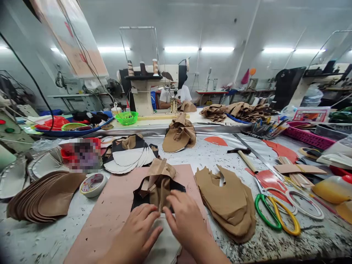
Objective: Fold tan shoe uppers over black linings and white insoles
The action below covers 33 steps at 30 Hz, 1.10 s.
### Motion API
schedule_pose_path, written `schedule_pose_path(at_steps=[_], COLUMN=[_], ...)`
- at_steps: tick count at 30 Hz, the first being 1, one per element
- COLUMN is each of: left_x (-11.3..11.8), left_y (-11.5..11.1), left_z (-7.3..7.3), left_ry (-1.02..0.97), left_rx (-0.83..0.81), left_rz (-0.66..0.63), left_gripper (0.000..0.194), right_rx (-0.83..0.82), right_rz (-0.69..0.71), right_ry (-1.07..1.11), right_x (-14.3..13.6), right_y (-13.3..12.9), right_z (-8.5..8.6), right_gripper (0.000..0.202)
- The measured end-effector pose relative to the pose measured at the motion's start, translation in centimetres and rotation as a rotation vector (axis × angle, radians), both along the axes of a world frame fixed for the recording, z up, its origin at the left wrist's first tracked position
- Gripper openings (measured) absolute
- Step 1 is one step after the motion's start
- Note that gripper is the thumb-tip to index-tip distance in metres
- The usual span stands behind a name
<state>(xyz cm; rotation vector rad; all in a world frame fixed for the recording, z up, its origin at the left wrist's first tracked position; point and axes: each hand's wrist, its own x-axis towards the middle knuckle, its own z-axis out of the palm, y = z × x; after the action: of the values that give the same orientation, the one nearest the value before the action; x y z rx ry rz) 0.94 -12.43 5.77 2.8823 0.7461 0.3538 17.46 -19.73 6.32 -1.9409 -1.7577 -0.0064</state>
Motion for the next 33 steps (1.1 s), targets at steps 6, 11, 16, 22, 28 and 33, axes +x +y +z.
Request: schedule_pose_path(at_steps=[6, 11, 16, 22, 28, 33], left_x=[3.2, 2.7, 2.6, 3.2, 3.5, 2.6], left_y=[0.9, 1.9, 2.9, 4.0, 2.9, 2.8], left_z=[-4.7, -6.6, -7.7, -10.0, -8.1, -5.1], left_ry=[-0.1, -0.027, -0.01, -0.1, -0.428, -0.377], left_rx=[0.224, 0.161, 0.222, 0.432, 0.708, 0.6], left_rz=[0.048, -0.031, -0.039, -0.026, -0.042, -0.324], left_gripper=[0.046, 0.059, 0.061, 0.042, 0.031, 0.032], right_rx=[-0.299, -0.094, 0.089, 0.367, 0.236, 0.14], right_rz=[-0.231, -0.001, 0.037, -0.105, 0.125, -0.071], right_ry=[0.129, 0.611, 0.636, -0.08, -0.128, -0.07], right_x=[2.4, 3.0, 4.0, 2.4, -0.1, 4.1], right_y=[8.1, 11.4, 11.3, 8.3, 4.7, 0.4], right_z=[0.9, -2.3, -5.2, -4.3, -4.9, -1.8], right_gripper=[0.046, 0.049, 0.06, 0.041, 0.033, 0.029])
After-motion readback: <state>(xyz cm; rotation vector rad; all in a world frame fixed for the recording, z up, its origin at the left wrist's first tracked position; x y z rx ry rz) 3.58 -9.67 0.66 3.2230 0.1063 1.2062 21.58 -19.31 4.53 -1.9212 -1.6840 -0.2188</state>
